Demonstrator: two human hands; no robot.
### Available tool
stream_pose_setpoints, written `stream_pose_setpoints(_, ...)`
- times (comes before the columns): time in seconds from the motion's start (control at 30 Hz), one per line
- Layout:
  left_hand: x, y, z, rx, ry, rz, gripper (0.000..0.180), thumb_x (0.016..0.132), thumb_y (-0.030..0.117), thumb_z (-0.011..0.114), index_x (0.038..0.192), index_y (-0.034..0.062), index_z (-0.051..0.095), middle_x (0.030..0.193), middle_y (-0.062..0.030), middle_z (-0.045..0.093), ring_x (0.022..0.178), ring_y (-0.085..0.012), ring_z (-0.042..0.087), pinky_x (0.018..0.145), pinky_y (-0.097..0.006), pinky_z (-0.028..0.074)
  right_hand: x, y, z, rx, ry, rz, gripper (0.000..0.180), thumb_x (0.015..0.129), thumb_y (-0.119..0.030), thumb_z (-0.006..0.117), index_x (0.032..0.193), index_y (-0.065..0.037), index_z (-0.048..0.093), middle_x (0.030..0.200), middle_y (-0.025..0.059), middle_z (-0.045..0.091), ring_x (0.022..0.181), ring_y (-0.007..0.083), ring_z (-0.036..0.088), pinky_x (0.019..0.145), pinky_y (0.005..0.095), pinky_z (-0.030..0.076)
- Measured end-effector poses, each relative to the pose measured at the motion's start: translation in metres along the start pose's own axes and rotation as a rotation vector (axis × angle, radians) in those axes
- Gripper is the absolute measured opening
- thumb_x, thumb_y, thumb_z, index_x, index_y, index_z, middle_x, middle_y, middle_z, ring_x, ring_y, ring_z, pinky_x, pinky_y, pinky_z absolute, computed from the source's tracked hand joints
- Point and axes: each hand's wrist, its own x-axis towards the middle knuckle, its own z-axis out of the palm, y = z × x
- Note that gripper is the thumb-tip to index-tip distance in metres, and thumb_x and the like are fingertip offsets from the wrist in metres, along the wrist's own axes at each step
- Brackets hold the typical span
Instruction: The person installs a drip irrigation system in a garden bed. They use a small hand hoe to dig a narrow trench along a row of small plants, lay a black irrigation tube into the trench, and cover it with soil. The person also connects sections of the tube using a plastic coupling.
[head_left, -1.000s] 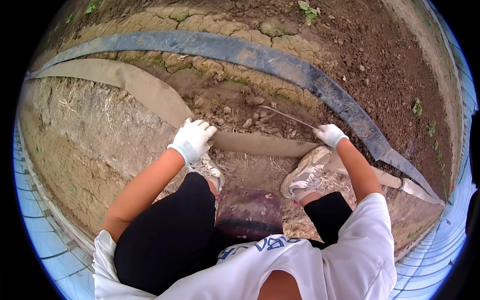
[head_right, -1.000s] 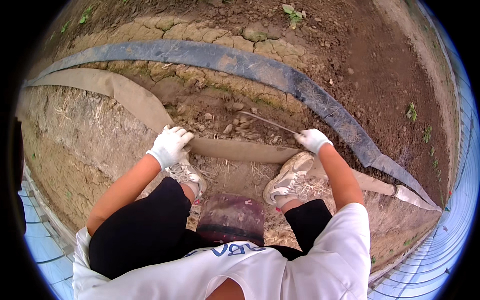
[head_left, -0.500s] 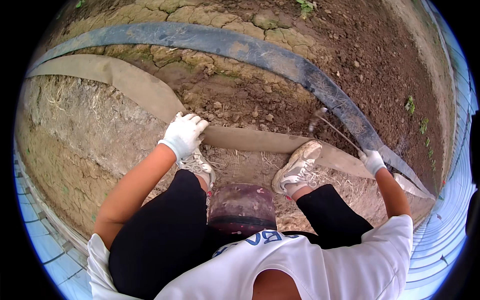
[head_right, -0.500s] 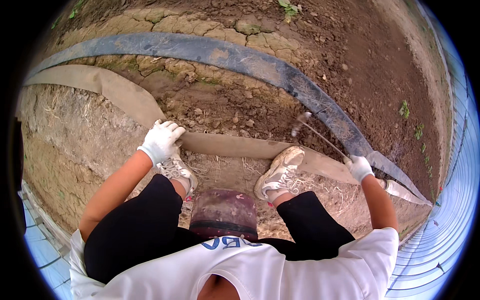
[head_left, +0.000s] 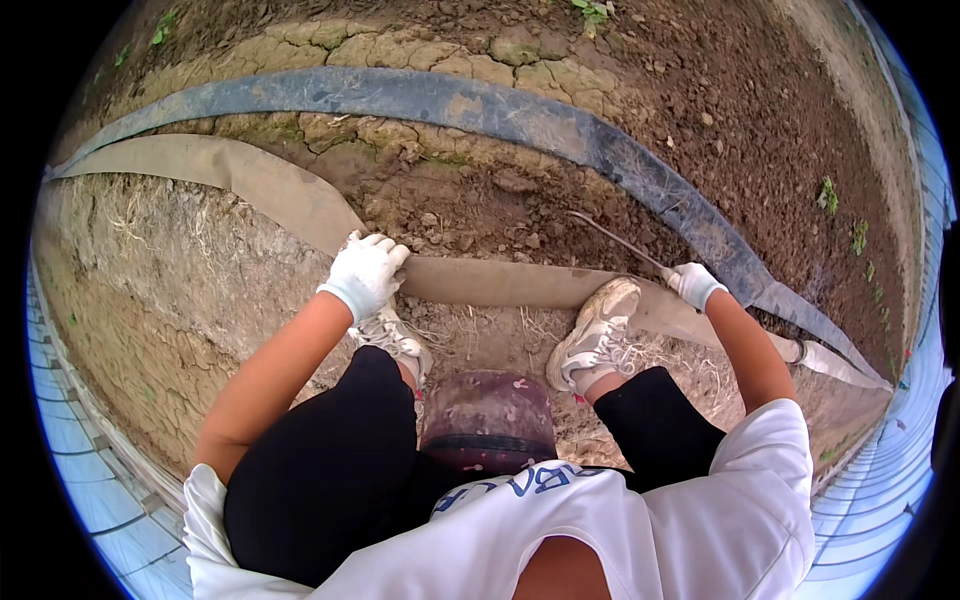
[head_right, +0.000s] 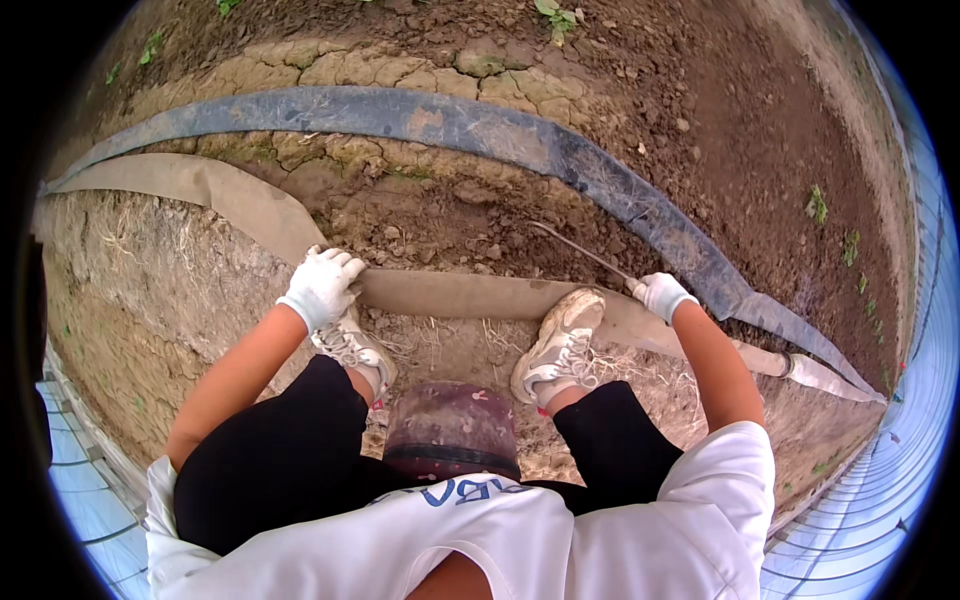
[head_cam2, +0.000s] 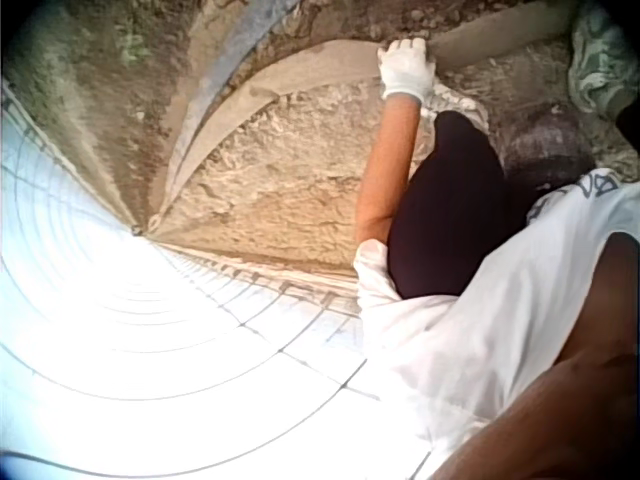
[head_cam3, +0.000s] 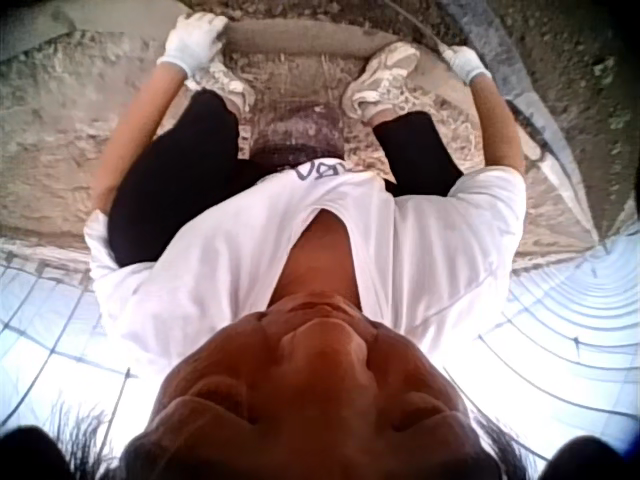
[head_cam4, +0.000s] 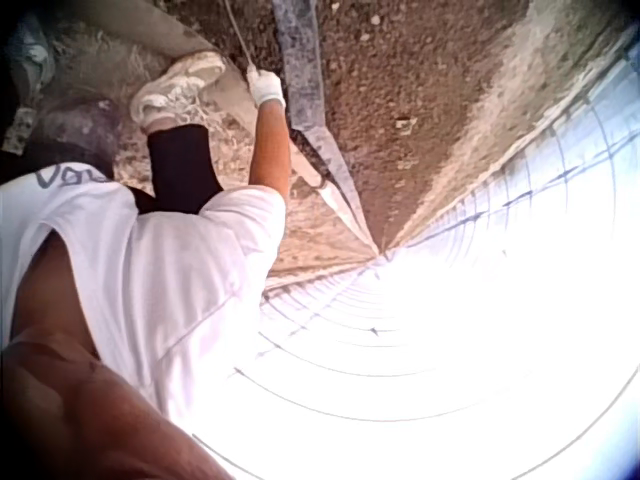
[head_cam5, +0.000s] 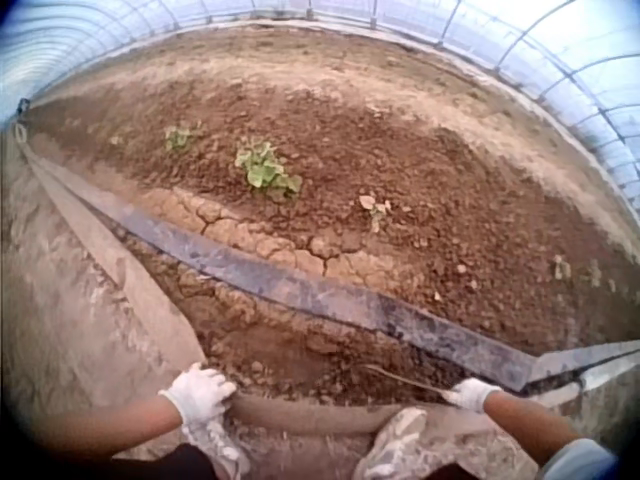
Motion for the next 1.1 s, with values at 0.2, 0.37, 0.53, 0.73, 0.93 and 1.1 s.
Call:
stream_pose_setpoints(0.2, 0.013, 0.002, 0.001, 0.016, 0.042, 0.028, 0.027, 0.079, 0.029, 0.062, 0.1, 0.0131, 0.057, 0.095, -0.0061, 0.061, 0.101, -0.0238, 0.056, 0.093, -0.047, 0.038, -0.047, 0.096, -0.01, 0.055, 0.091, 0.211, 0.051, 0.089, -0.047, 0.051, 0.092, 0.001, 0.067, 0.075, 0.0211, 0.064, 0.07, 0.0335, 0.061, 0.07, 0.0396, 0.047)
stream_pose_setpoints(0.37, 0.033, -0.004, -0.002, 0.053, -0.008, 0.039, 0.027, 0.078, 0.03, 0.063, 0.098, 0.0138, 0.056, 0.096, -0.0071, 0.06, 0.102, -0.0241, 0.056, 0.093, -0.046, 0.038, -0.075, 0.09, -0.011, 0.211, 0.064, 0.21, 0.051, 0.09, -0.047, 0.051, 0.091, 0.001, 0.066, 0.064, 0.0124, 0.06, 0.061, 0.0214, 0.056, 0.063, 0.0359, 0.047)
stream_pose_setpoints(0.53, 0.091, -0.005, -0.051, 0.121, -0.131, 0.078, 0.044, 0.077, 0.034, 0.065, 0.114, 0.0121, 0.054, 0.113, -0.0099, 0.055, 0.113, -0.0279, 0.05, 0.099, -0.048, 0.035, -0.044, 0.005, 0.023, 0.685, 0.096, -0.033, 0.051, 0.092, -0.046, 0.051, 0.077, 0.001, 0.061, 0.054, 0.0049, 0.051, 0.049, 0.0167, 0.047, 0.05, 0.0339, 0.043)
stream_pose_setpoints(0.73, 0.216, -0.015, -0.091, 0.288, 0.038, 0.098, 0.072, 0.078, 0.036, 0.066, 0.137, 0.0084, 0.033, 0.138, -0.0135, 0.04, 0.128, -0.029, 0.038, 0.106, -0.047, 0.03, -0.04, -0.073, -0.005, 1.352, -0.06, 0.012, 0.057, 0.092, -0.055, 0.043, 0.067, -0.004, 0.05, 0.041, 0.005, 0.038, 0.028, 0.0149, 0.033, 0.027, 0.0306, 0.031)
stream_pose_setpoints(0.93, 0.3, 0.025, -0.103, 0.097, -0.19, -0.095, 0.071, 0.083, 0.043, 0.062, 0.14, 0.0146, 0.03, 0.138, -0.0154, 0.041, 0.127, -0.0309, 0.04, 0.104, -0.046, 0.032, -0.021, -0.052, -0.045, 1.303, 0.356, -0.009, 0.051, 0.092, -0.05, 0.047, 0.072, -0.003, 0.053, 0.047, 0.0054, 0.044, 0.034, 0.0146, 0.039, 0.032, 0.0301, 0.035)
stream_pose_setpoints(1.1, 0.264, 0.033, -0.132, 0.229, -0.299, 0.371, 0.036, 0.082, 0.033, 0.063, 0.108, 0.01, 0.055, 0.079, -0.0129, 0.066, 0.076, -0.0316, 0.065, 0.074, -0.04, 0.051, -0.01, -0.017, -0.067, 0.681, 0.844, 0.005, 0.044, 0.092, -0.042, 0.052, 0.08, 0.0, 0.056, 0.059, 0.0157, 0.052, 0.053, 0.0272, 0.048, 0.055, 0.0361, 0.043)
